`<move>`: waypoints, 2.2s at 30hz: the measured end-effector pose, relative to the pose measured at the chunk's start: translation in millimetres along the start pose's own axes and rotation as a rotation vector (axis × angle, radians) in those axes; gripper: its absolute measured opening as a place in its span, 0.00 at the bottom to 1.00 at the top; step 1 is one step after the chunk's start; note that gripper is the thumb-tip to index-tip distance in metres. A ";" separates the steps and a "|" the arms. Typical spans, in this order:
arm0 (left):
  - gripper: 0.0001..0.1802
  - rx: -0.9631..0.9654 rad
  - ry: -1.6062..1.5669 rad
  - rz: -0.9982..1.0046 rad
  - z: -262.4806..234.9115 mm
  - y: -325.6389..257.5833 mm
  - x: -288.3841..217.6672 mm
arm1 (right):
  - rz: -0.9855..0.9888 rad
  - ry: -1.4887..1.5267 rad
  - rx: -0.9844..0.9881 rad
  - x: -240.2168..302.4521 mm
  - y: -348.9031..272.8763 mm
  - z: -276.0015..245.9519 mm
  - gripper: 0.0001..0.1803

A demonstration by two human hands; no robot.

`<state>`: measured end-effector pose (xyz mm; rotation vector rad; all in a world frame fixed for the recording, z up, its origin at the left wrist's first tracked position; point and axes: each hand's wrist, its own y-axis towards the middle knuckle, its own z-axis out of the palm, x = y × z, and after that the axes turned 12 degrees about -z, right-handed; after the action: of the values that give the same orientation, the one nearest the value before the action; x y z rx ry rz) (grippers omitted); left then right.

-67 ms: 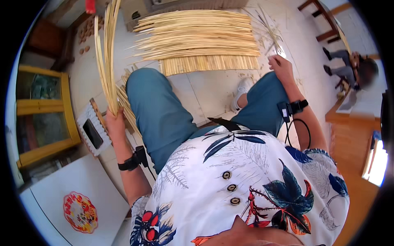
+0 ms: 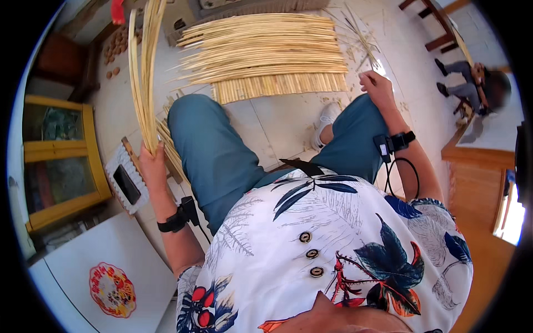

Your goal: The person sits on the floor and weaves thin bamboo strips into a mat. They repeatedly insert strips, align them, and press the mat flat to maintain even spacing.

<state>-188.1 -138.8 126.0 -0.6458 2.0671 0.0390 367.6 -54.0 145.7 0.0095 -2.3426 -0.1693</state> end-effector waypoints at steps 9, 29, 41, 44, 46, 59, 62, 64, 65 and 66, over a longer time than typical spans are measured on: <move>0.14 0.039 0.593 0.784 76.3 32.0 -175.4 | 0.154 0.385 0.266 -7.3 3.5 3.1 0.33; 0.10 0.072 0.715 1.087 270.3 51.3 -55.7 | 0.775 0.946 -0.750 -105.5 4.5 83.7 0.40; 0.20 0.098 0.709 1.109 252.0 49.8 -61.9 | 0.606 0.840 -0.930 -116.5 4.3 90.0 0.19; 0.24 0.100 0.641 1.099 257.0 50.7 -59.7 | 0.629 0.874 -0.792 -113.1 4.4 92.2 0.17; 0.27 0.106 0.602 1.079 257.6 49.3 -57.6 | 0.647 0.835 -0.680 -108.6 4.0 92.7 0.17; 0.34 0.126 0.691 1.137 267.4 42.8 -51.0 | 0.527 0.819 -0.596 -94.4 4.1 93.2 0.21; 0.34 0.144 0.755 1.143 269.4 43.6 -50.5 | 0.477 0.745 -0.563 -102.6 4.3 102.3 0.22; 0.35 0.153 0.775 1.141 269.1 43.3 -52.1 | 0.451 0.692 -0.533 -94.1 4.5 102.1 0.23; 0.35 0.166 0.771 1.136 269.2 42.5 -52.6 | 0.433 0.694 -0.576 -89.4 4.6 103.0 0.23; 0.35 0.181 0.763 1.132 270.5 41.3 -53.4 | 0.415 0.692 -0.621 -87.2 3.9 103.4 0.24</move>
<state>27.0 -6.3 8.0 0.8102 2.8583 0.2810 355.5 -32.7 12.7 -0.6175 -1.4880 -0.5746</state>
